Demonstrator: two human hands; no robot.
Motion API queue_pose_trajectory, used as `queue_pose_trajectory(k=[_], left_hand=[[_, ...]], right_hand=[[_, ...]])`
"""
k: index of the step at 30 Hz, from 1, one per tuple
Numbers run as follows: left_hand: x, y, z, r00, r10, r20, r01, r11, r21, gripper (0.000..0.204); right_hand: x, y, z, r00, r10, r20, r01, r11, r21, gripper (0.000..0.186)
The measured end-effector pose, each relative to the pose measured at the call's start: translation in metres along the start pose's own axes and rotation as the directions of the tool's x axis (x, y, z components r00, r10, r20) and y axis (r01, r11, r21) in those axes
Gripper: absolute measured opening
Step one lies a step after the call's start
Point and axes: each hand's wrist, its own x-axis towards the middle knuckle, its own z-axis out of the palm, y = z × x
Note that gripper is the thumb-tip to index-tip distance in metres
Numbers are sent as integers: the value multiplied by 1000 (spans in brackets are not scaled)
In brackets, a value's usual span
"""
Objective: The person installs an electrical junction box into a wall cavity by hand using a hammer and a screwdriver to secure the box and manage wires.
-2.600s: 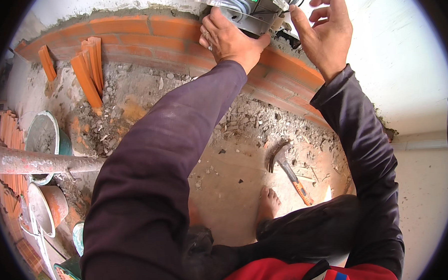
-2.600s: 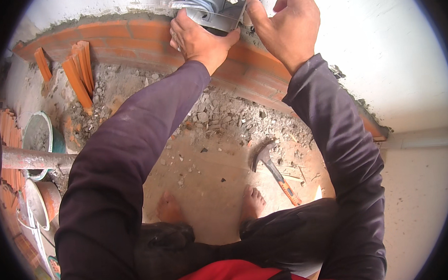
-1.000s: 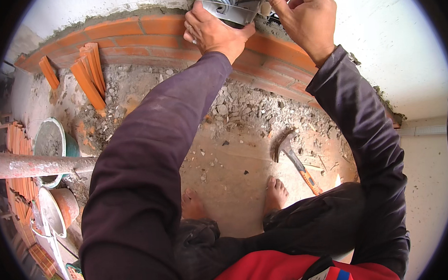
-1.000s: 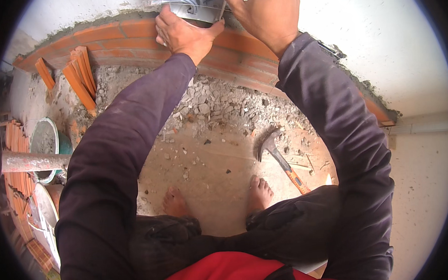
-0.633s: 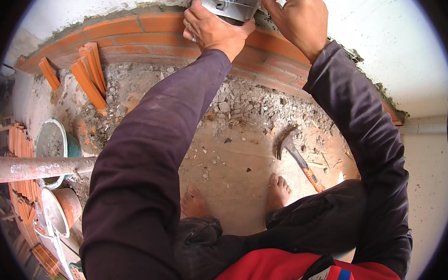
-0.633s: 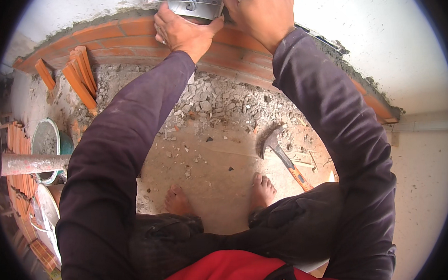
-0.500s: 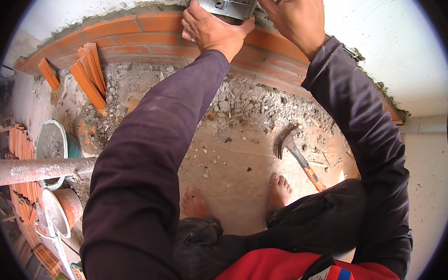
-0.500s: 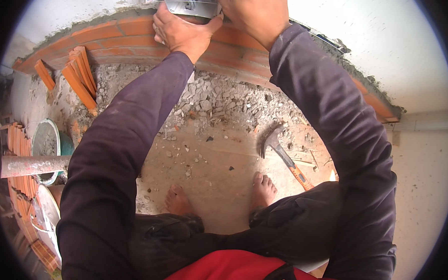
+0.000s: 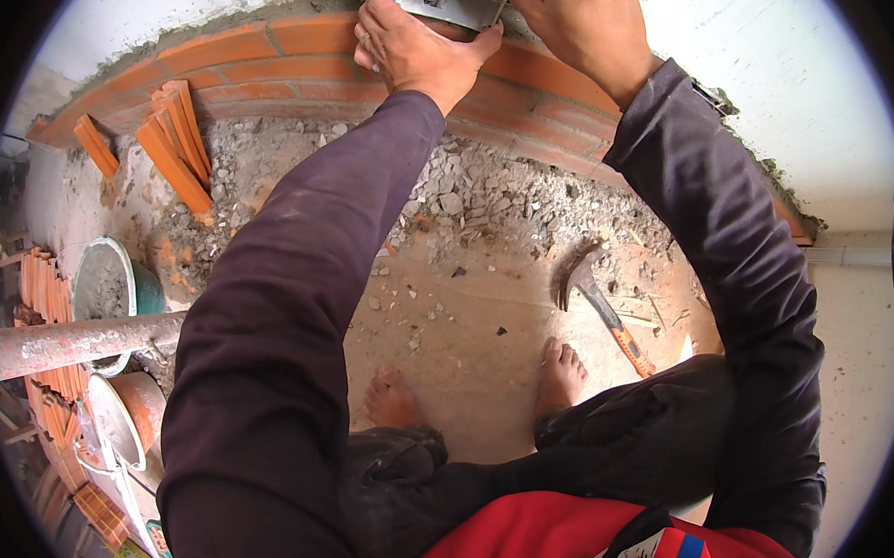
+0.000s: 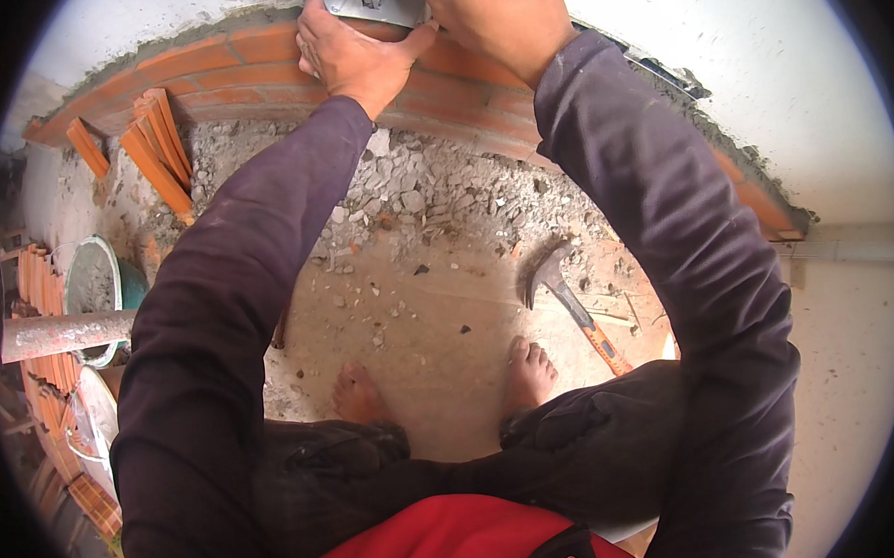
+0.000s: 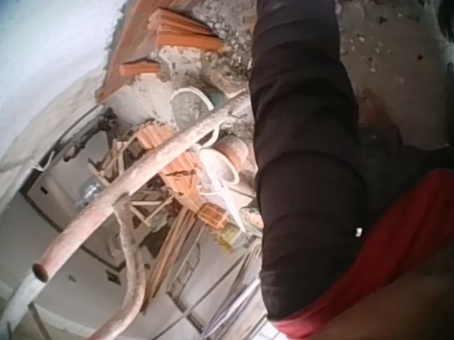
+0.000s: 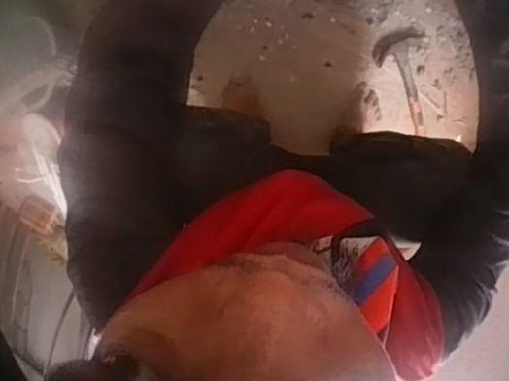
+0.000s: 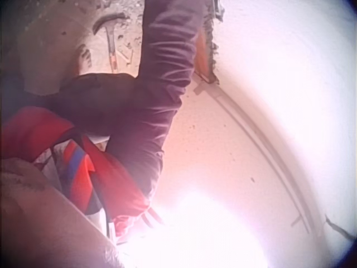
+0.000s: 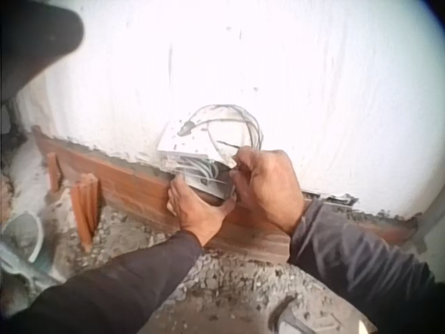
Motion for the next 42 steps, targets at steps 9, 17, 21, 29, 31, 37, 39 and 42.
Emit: queue_pose_trajectory(k=[9,17,21,29,31,37,39,42], left_hand=[[0,8,-4,999,-44,23,43,999,32,113],[4,12,3,997,-72,-15,73,997,13,113],[10,8,1,999,27,-37,-28,999,-38,108],[12,0,12,987,107,-122,-110,994,-18,103],[12,-2,13,982,128,-138,-129,992,4,103],[12,-3,10,989,120,-89,-119,993,17,105],[11,-1,8,990,118,-84,-118,993,-5,106],[10,-2,8,986,127,-109,-127,992,6,107]], right_hand=[[2,5,2,1000,-24,11,24,999,27,14],[8,14,5,1000,-13,-16,14,998,64,7],[10,17,2,998,51,40,-51,999,11,7],[13,18,6,998,-60,-7,60,998,21,5],[13,17,6,998,-62,-5,62,998,15,5],[11,14,5,999,-35,2,35,996,79,6],[10,16,5,997,-71,12,71,997,42,6],[12,13,4,999,-52,7,51,996,77,5]])
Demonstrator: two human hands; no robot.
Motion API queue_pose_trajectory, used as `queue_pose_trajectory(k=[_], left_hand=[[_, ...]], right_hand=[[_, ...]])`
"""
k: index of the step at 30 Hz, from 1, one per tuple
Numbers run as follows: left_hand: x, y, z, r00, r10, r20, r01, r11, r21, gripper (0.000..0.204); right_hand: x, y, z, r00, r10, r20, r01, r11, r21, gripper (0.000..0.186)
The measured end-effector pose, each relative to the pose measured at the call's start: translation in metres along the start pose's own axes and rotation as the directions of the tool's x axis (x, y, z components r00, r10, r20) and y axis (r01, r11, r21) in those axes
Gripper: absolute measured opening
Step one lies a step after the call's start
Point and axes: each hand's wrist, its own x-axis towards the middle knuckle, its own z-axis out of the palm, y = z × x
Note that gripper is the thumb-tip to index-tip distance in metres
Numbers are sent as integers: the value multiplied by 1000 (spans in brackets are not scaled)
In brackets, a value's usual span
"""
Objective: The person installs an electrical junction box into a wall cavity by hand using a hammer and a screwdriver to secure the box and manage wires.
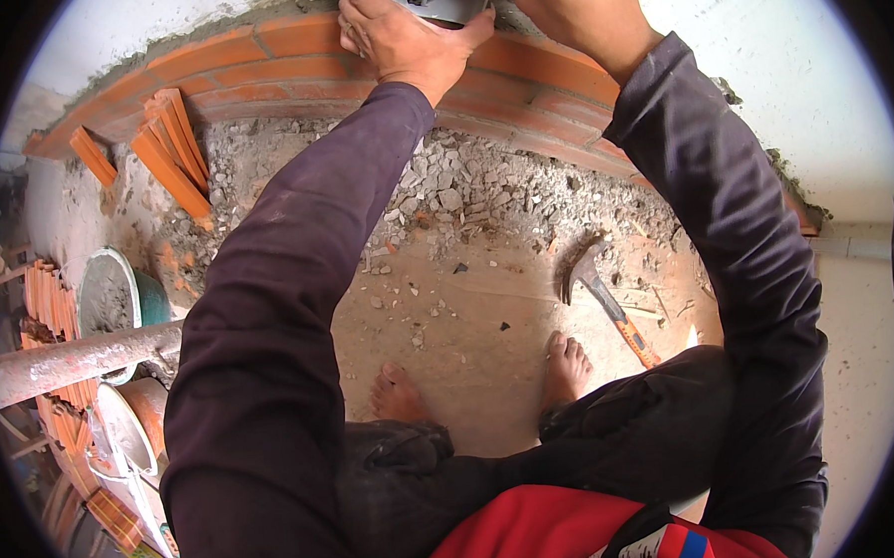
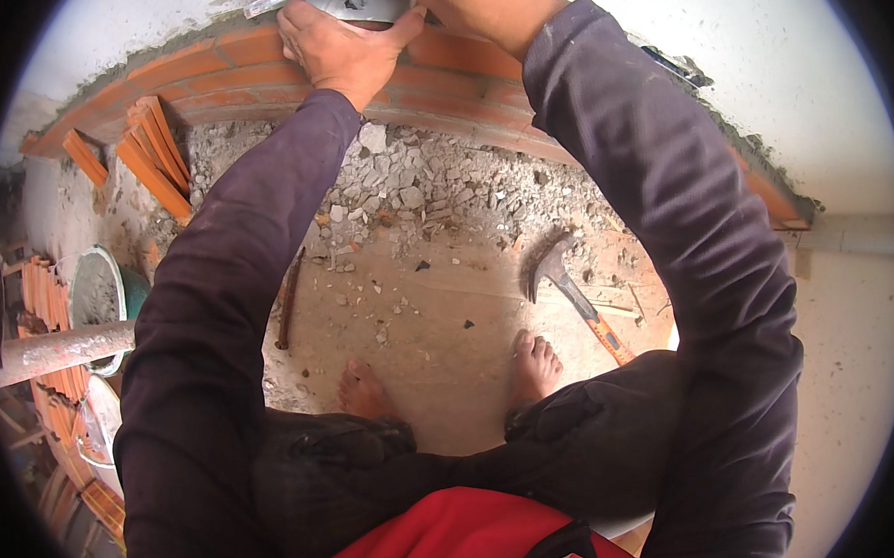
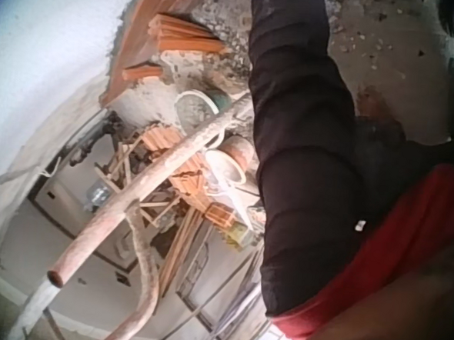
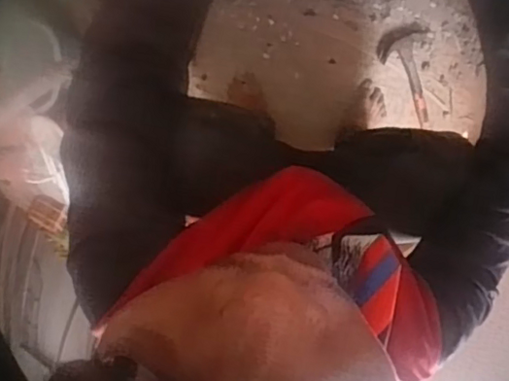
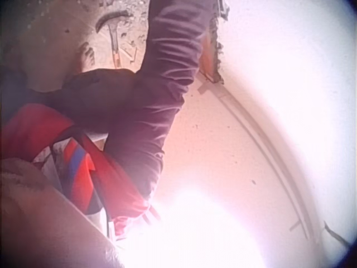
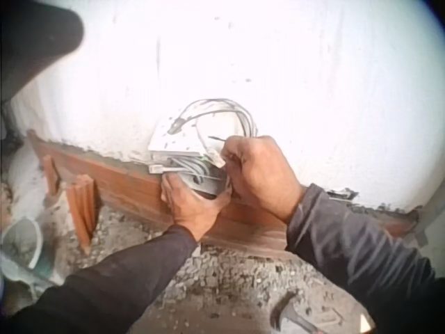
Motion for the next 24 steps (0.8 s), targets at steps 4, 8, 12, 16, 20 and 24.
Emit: queue_pose_trajectory(k=[4,8,12,16,20,24], left_hand=[[0,2,2,1000,20,-13,-19,1000,22,109],[-4,-7,4,999,40,7,-41,999,34,114],[-4,-24,13,998,48,46,-50,998,48,118],[-6,-26,13,997,66,49,-68,997,41,117],[-7,-21,12,998,43,40,-43,999,8,116],[-8,-17,12,999,-3,44,2,1000,7,120]], right_hand=[[1,6,-2,1000,16,27,-16,1000,-1,4],[2,1,-2,998,29,47,-27,998,-53,5],[0,-1,2,1000,28,-5,-28,997,-65,8],[1,-4,-2,997,-17,79,21,998,-53,9],[6,-3,-4,991,-42,129,56,993,-108,9],[14,0,-3,981,-66,185,101,978,-184,8]])
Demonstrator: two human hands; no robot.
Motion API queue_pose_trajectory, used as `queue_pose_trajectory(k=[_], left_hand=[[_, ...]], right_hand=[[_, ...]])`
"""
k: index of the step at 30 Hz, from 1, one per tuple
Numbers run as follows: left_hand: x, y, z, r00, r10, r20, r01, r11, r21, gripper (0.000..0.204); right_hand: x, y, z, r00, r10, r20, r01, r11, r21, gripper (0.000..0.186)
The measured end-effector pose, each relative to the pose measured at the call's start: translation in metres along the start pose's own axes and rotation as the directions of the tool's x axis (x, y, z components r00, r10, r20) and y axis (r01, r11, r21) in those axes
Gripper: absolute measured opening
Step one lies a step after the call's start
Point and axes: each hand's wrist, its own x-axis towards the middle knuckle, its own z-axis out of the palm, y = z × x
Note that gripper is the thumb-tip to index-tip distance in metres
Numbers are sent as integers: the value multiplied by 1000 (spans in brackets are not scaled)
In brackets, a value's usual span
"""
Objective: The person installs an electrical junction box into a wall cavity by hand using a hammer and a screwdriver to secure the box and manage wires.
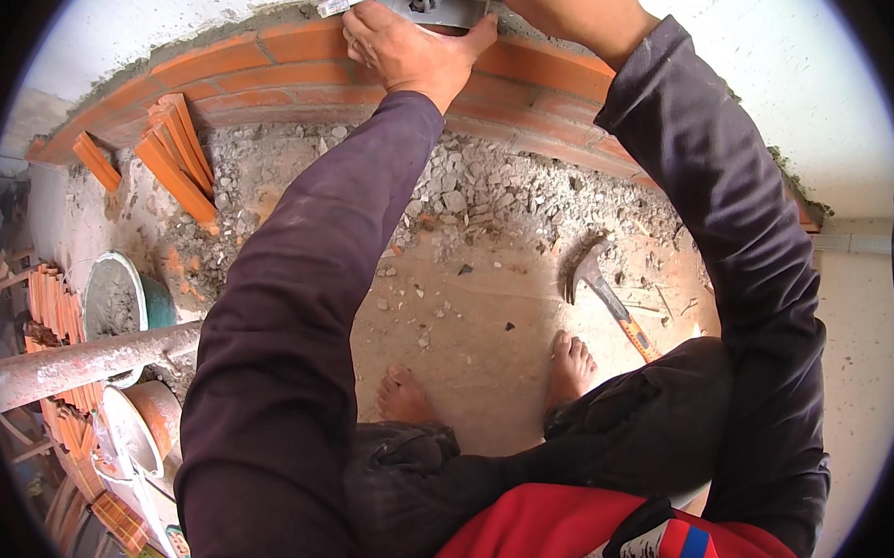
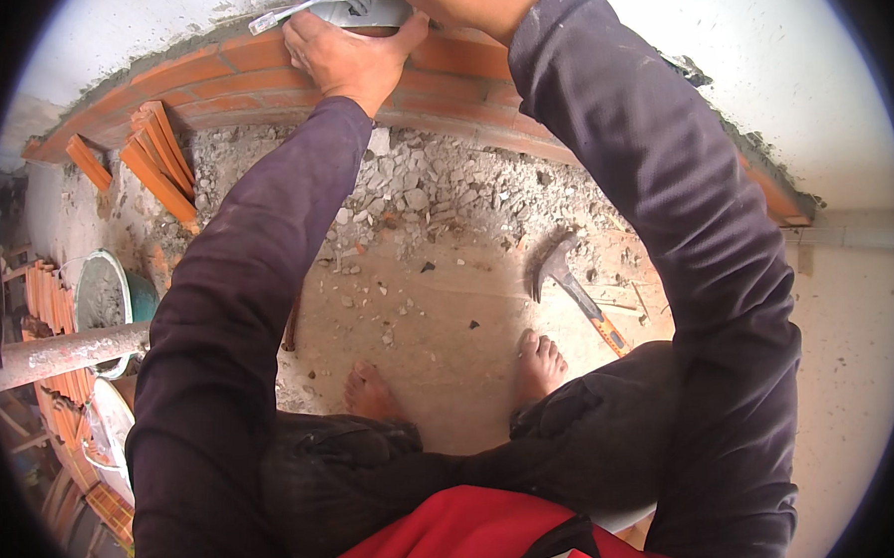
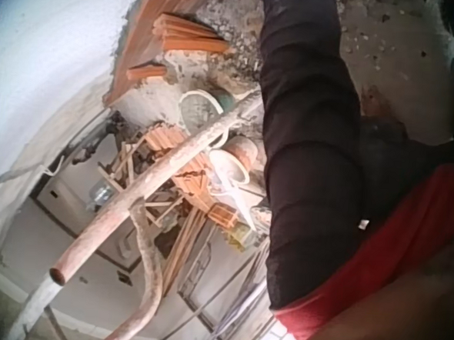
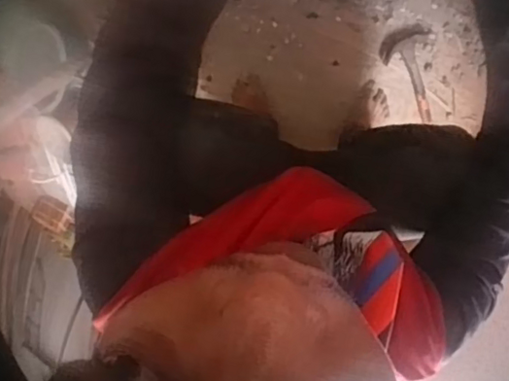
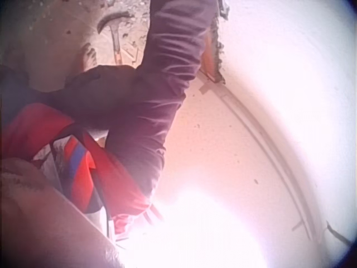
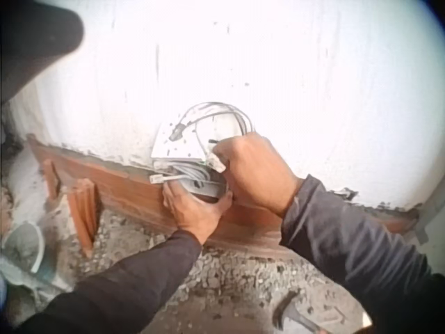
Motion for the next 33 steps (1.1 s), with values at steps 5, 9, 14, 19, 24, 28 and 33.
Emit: queue_pose_trajectory(k=[5,9,14,19,24,28,33], left_hand=[[2,-3,-2,1000,16,25,-16,1000,-2,121],[4,-5,0,999,46,27,-48,997,56,121],[3,-12,-3,996,61,60,-64,997,45,117],[4,-19,-1,995,100,21,-101,995,17,125],[26,-47,-26,926,348,148,-341,937,-73,92],[37,-38,-42,911,363,197,-308,914,-264,64],[26,-6,-23,971,165,172,-147,982,-115,81]], right_hand=[[1,0,0,998,57,25,-58,997,43,7],[0,9,7,998,61,-22,-60,998,12,6],[-5,1,6,1000,24,-19,-25,999,-26,6],[-3,-1,7,999,36,14,-35,997,-62,8],[-2,7,4,999,23,-42,-24,999,-43,10],[-2,7,3,999,39,-19,-40,998,-55,10],[-3,0,2,993,114,15,-112,992,-61,10]])
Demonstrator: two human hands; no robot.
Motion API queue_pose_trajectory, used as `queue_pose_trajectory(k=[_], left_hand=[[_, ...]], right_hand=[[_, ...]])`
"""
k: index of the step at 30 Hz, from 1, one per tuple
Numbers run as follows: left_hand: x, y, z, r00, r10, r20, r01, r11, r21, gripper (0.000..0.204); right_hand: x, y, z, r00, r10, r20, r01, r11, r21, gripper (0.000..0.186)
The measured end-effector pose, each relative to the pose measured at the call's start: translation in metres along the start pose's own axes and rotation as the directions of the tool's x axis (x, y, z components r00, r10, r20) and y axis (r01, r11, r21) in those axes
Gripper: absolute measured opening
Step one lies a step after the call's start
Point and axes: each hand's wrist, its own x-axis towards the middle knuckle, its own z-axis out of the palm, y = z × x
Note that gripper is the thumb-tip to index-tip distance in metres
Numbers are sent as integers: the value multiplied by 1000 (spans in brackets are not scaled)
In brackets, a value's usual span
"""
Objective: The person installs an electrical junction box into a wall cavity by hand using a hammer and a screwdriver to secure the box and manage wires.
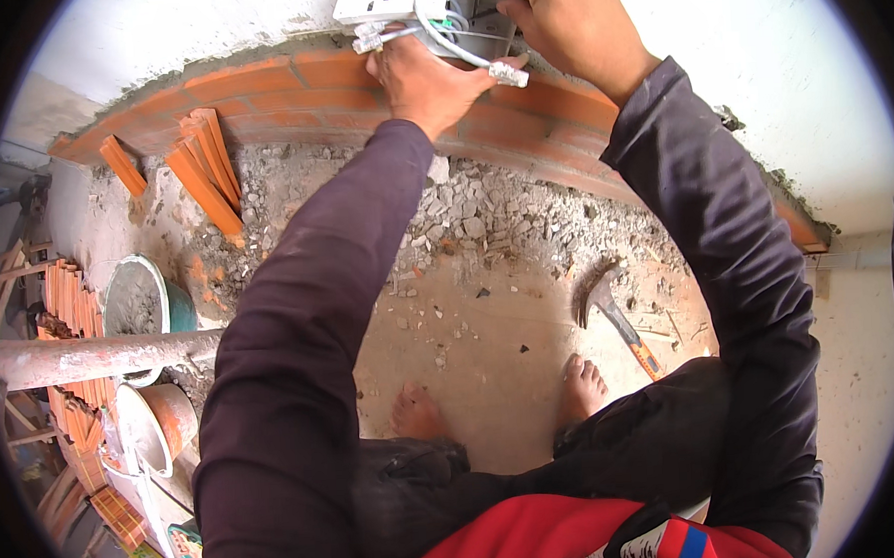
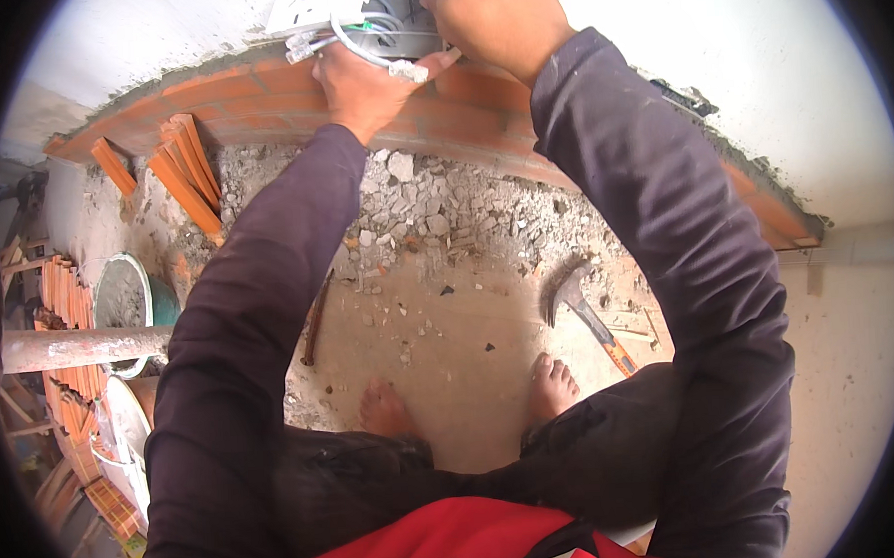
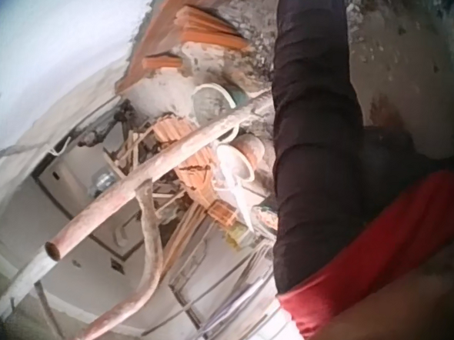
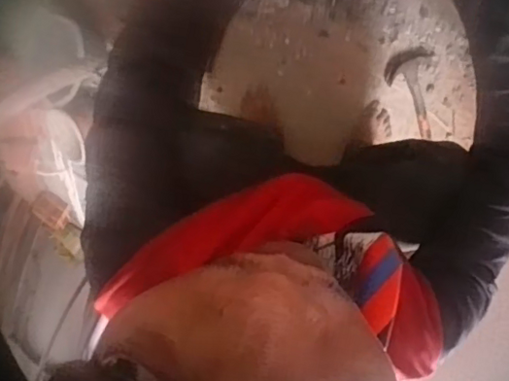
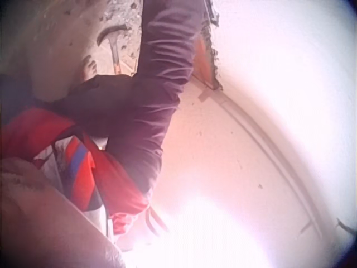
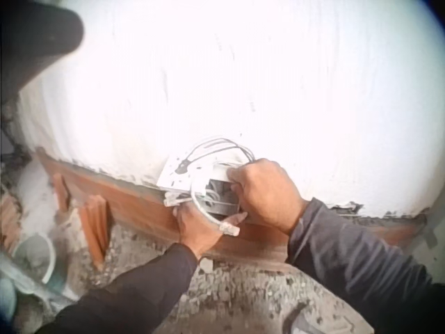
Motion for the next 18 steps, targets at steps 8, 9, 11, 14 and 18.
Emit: queue_pose_trajectory(k=[8,9,11,14,18], left_hand=[[11,26,0,985,-158,74,160,987,-20,76],[13,24,0,981,-168,102,172,985,-33,76],[9,19,7,981,-186,61,185,983,22,79],[8,20,8,984,-168,55,165,985,56,80],[5,15,9,988,-152,12,149,981,124,80]], right_hand=[[-7,4,4,991,-54,-123,43,995,-90,11],[-8,2,2,991,-40,-129,33,998,-57,11],[-5,-5,-5,971,-31,-237,13,997,-75,17],[7,-9,-14,950,-4,-311,-76,967,-244,23],[26,-15,-22,957,18,-291,-51,993,-106,19]])
